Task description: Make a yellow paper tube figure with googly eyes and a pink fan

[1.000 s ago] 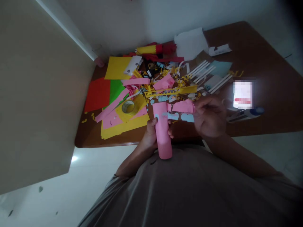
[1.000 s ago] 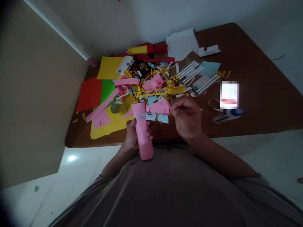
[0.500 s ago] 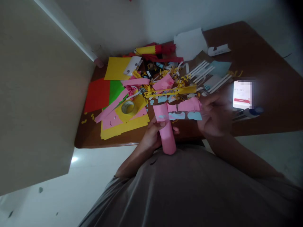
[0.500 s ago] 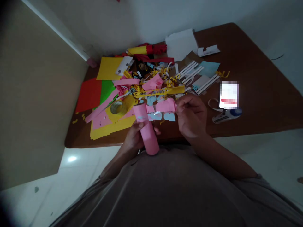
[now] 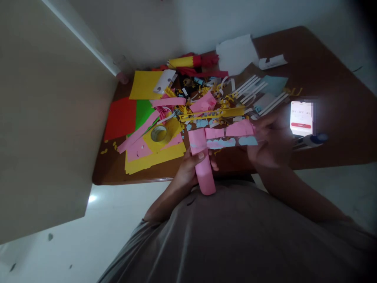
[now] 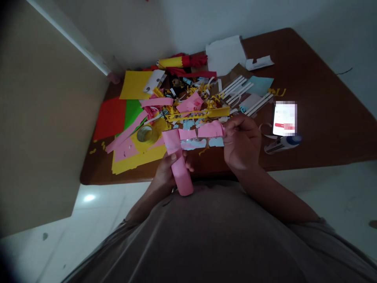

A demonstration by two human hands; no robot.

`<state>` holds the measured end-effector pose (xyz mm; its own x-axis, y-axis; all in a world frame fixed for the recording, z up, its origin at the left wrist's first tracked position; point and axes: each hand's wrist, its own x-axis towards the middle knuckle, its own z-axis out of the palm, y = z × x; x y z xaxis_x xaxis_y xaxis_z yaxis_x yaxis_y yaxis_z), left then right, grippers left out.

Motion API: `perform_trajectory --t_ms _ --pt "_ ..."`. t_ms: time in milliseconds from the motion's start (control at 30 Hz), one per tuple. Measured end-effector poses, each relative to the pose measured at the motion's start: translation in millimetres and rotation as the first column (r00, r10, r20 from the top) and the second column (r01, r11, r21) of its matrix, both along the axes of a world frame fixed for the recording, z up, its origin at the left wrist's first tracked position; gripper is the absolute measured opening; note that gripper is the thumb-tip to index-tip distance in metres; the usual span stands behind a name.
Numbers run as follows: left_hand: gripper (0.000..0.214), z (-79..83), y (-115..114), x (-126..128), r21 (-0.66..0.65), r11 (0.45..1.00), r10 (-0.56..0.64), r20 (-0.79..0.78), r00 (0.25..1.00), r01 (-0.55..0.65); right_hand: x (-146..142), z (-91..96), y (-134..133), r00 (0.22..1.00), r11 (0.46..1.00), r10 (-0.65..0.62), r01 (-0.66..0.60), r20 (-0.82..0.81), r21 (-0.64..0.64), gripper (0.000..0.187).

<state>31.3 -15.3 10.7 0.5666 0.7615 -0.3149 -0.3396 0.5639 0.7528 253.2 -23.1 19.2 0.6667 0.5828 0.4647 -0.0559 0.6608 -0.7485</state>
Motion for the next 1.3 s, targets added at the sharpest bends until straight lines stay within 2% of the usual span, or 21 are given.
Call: perform_trajectory --t_ms 100,267,433,567,733,867,933,1067,1200,1300 --pt "0.062 1.4 0.2 0.8 -0.052 0.997 0.052 -0.022 0.998 -0.053 0.6 2.6 -1.6 0.999 0.999 0.019 -0.020 -0.033 -0.044 0.022" --pt "0.068 -2.1 1.4 2.9 -0.103 0.992 0.075 0.002 0.997 -0.074 1.1 6.1 -4.5 0.996 0.994 0.022 -0.031 -0.088 -0.101 0.015" --pt "0.060 -5.7 2.4 1.1 -0.150 0.983 0.117 0.072 0.990 -0.105 2.2 0.8 -2.5 0.995 0.991 -0.011 -0.002 -0.102 -0.130 0.015" --pt "0.055 -5.6 3.9 -1.1 -0.135 0.981 0.154 0.116 0.981 -0.138 3.8 -0.7 -0.6 0.995 0.988 -0.041 0.026 -0.095 -0.152 0.013" --pt "0.077 -11.4 2.3 -4.0 -0.086 0.995 0.053 0.162 0.985 -0.039 5.3 -0.1 -1.1 0.994 0.987 -0.046 0.030 -0.098 -0.161 0.015" --pt "0.068 -15.2 0.0 -5.4 -0.012 1.000 0.006 0.109 0.994 -0.005 7.3 -0.8 -1.0 0.994 0.986 -0.029 0.011 -0.107 -0.166 0.014" --pt "0.064 -14.0 0.1 -5.6 -0.012 0.999 0.045 0.090 0.995 -0.044 10.9 1.6 0.3 0.993 0.985 -0.041 0.022 -0.113 -0.170 0.018" --pt "0.071 -7.2 2.8 -5.9 -0.059 0.990 0.132 0.127 0.983 -0.125 24.1 11.0 2.9 0.982 0.991 -0.058 0.035 -0.181 -0.127 0.028" --pt "0.068 0.6 6.1 -5.8 -0.127 0.988 0.111 0.181 0.977 -0.089 33.0 14.0 4.2 0.979 0.991 -0.068 0.043 -0.194 -0.128 0.026" --pt "0.055 2.3 7.7 -5.8 -0.170 0.985 0.082 0.236 0.968 -0.042 33.2 8.3 6.1 0.984 0.975 -0.044 0.004 -0.175 -0.221 0.019"
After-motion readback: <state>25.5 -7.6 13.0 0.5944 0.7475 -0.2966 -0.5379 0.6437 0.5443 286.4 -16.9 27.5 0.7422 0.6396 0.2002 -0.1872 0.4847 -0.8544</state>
